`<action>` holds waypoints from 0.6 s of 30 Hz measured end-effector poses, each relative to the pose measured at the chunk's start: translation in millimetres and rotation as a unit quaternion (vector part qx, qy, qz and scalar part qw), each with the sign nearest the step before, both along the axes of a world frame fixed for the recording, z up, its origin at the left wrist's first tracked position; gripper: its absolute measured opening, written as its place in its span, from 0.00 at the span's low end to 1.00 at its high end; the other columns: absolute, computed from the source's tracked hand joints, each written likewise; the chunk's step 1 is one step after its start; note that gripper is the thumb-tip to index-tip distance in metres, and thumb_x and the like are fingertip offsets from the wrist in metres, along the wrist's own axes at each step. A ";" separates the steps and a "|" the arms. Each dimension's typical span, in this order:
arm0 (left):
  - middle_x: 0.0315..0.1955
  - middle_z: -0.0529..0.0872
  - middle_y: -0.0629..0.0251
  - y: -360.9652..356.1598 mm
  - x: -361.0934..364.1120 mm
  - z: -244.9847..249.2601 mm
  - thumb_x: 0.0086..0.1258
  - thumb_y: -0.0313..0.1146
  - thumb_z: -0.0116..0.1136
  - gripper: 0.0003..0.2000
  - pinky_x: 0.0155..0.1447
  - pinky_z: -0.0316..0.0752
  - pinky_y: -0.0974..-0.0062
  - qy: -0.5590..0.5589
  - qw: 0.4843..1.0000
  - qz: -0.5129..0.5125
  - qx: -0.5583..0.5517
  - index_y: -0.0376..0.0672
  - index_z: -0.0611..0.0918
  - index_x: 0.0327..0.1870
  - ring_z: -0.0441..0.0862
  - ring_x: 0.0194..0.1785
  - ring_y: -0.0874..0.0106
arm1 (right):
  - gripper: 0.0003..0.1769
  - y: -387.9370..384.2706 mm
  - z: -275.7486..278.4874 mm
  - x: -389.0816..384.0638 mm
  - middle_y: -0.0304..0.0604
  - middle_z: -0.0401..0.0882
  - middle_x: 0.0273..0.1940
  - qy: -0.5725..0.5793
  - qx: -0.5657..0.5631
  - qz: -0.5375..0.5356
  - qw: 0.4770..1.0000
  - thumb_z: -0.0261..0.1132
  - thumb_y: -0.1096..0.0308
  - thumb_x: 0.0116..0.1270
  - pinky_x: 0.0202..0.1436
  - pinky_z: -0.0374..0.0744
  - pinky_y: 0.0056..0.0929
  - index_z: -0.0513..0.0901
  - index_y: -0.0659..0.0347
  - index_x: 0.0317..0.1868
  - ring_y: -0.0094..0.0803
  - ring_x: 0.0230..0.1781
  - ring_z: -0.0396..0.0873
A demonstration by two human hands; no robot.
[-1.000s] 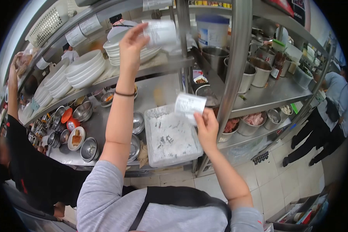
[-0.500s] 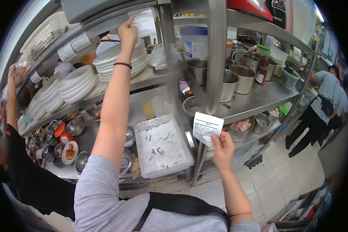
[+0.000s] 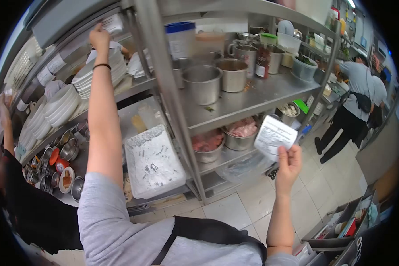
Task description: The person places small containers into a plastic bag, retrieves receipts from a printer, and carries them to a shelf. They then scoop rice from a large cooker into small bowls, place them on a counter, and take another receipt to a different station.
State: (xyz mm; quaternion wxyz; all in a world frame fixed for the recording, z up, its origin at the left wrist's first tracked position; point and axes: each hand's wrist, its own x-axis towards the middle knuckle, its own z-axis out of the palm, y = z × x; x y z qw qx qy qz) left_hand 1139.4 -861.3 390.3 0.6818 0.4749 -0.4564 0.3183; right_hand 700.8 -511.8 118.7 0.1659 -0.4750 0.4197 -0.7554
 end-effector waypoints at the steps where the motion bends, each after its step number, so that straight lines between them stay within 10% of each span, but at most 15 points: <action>1: 0.24 0.81 0.53 -3.7 2.5 0.0 0.48 0.22 0.50 0.16 0.40 0.72 0.65 -0.001 0.998 -0.031 -0.047 0.48 0.84 0.37 0.79 0.32 0.57 | 0.04 9.0 3.2 -22.3 0.38 0.77 0.36 -0.002 -0.020 -0.012 1.000 0.55 0.75 0.64 0.40 0.69 0.16 0.71 0.64 0.39 0.18 0.36 0.73; 5: 0.33 0.84 0.59 -58.2 55.3 -1.9 0.55 0.29 0.47 0.18 0.41 0.73 0.67 0.015 0.993 -0.091 0.077 0.63 0.81 0.45 0.81 0.37 0.64 | 0.04 60.7 0.1 -135.9 0.39 0.77 0.36 0.002 -0.031 -0.102 0.994 0.56 0.75 0.64 0.40 0.71 0.17 0.72 0.65 0.39 0.19 0.36 0.74; 6: 0.38 0.82 0.56 -57.3 53.2 -2.4 0.59 0.33 0.47 0.17 0.45 0.73 0.67 -0.070 0.980 0.099 0.156 0.60 0.79 0.49 0.80 0.42 0.63 | 0.04 75.1 -1.6 -168.1 0.39 0.77 0.36 0.000 -0.023 -0.121 0.992 0.56 0.75 0.64 0.40 0.71 0.17 0.72 0.65 0.39 0.19 0.36 0.74; 9: 0.39 0.80 0.48 -12.0 -8.2 -8.0 0.63 0.44 0.47 0.19 0.51 0.70 0.65 -0.246 0.959 0.105 0.092 0.41 0.79 0.46 0.77 0.46 0.55 | 0.05 107.1 -7.7 -264.7 0.39 0.77 0.35 -0.020 -0.002 -0.164 0.986 0.56 0.74 0.64 0.39 0.71 0.17 0.72 0.65 0.39 0.19 0.35 0.74; 18: 0.39 0.80 0.48 -39.8 -90.1 67.9 0.63 0.43 0.47 0.18 0.51 0.70 0.64 -0.228 0.968 0.076 0.072 0.41 0.79 0.46 0.77 0.46 0.55 | 0.17 197.2 -54.2 -496.9 0.44 0.77 0.42 0.008 0.079 -0.433 0.898 0.58 0.67 0.63 0.48 0.70 0.23 0.72 0.68 0.49 0.28 0.42 0.74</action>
